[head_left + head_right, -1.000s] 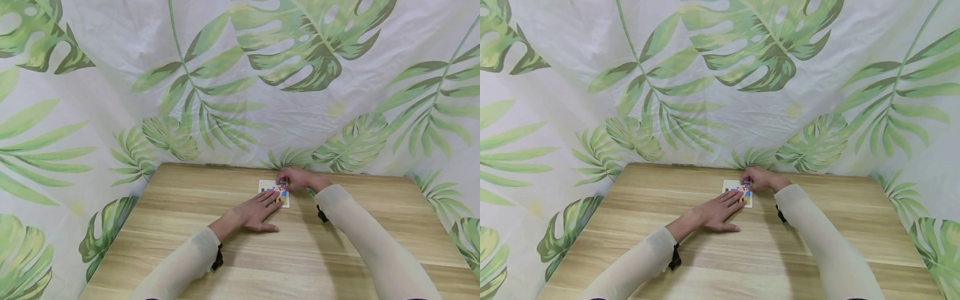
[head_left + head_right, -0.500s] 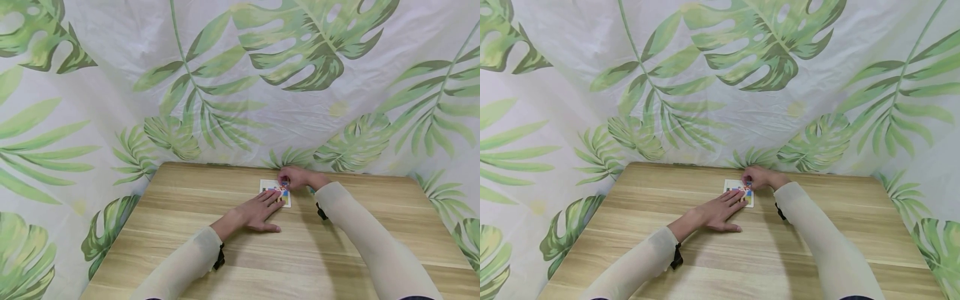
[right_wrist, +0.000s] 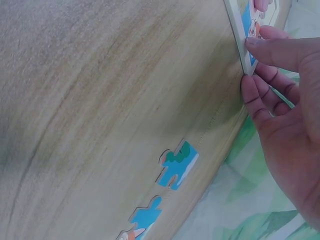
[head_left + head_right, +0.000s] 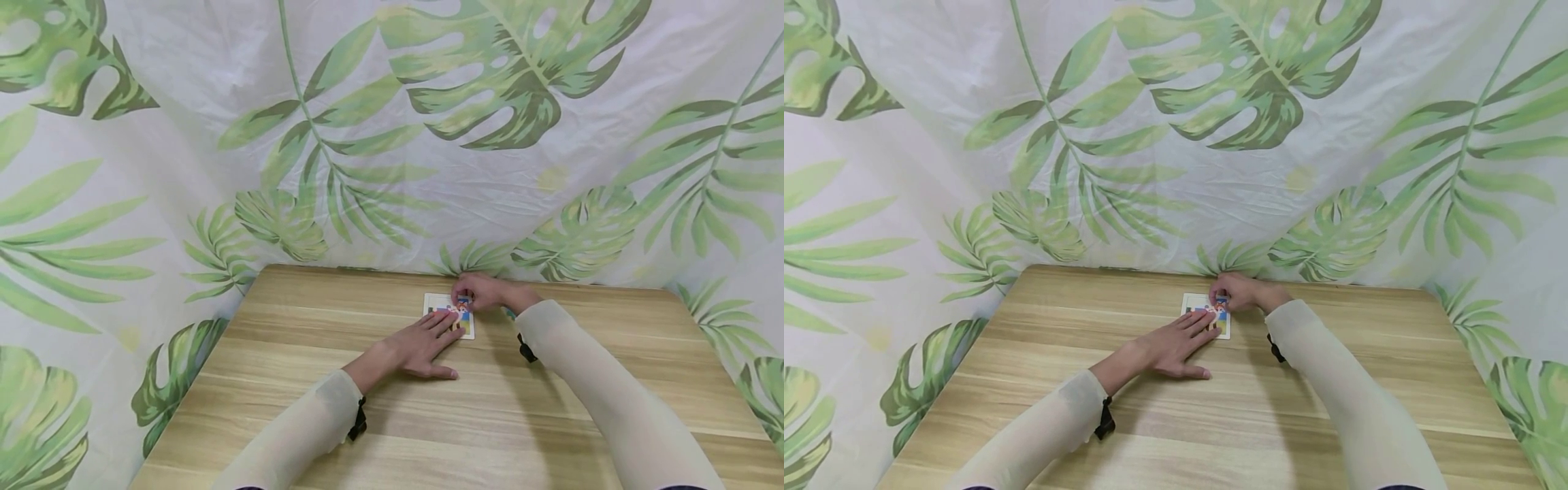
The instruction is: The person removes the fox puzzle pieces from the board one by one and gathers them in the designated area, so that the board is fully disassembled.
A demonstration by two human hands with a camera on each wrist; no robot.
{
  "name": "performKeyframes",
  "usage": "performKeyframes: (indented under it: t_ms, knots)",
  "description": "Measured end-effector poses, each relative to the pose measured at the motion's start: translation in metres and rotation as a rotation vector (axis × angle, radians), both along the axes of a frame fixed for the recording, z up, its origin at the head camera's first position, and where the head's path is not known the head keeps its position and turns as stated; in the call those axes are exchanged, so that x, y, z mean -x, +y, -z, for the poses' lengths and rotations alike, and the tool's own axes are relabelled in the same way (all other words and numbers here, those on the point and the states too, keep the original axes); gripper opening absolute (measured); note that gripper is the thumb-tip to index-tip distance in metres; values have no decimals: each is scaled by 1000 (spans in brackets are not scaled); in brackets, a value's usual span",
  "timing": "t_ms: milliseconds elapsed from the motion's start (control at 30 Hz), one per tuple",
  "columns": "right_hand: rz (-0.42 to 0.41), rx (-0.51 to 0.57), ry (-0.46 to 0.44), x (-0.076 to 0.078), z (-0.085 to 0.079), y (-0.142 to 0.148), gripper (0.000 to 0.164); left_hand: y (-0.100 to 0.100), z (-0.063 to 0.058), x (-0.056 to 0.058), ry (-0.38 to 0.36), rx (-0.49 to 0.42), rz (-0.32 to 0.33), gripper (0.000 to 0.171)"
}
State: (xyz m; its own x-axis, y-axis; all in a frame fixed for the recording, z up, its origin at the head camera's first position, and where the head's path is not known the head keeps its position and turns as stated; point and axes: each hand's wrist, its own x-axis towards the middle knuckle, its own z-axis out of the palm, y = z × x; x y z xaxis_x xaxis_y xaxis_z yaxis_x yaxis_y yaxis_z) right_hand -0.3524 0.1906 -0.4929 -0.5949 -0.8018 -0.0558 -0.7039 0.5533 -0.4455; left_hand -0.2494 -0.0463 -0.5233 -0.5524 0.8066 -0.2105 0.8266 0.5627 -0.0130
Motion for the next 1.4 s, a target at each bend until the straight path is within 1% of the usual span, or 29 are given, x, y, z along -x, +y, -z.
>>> performKeyframes:
  t_ms: [133, 233, 400, 567, 833, 1200, 1400]
  knots:
    - [16, -3, -6, -2, 0, 0, 26, 0, -1, 0, -1, 11, -2, 94]
    - [19, 3, -2, -3, 1, -1, 24, 0, -1, 0, -1, 10, 1, 95]
    - [40, 21, -20, -4, 1, 0, 20, 0, -1, 1, 0, 1, 9, 95]
    - [66, 49, -28, -5, 3, 1, 22, 0, 0, 1, -2, -4, 9, 95]
    - [64, 99, -8, -8, 4, 1, 21, 0, 0, 0, 4, -6, 8, 95]
    - [156, 155, -59, -8, 12, 5, 34, -1, 1, 0, -12, -8, 3, 95]
    - [186, 202, -85, -10, 13, 6, 33, -1, 2, 1, -8, -10, 9, 95]
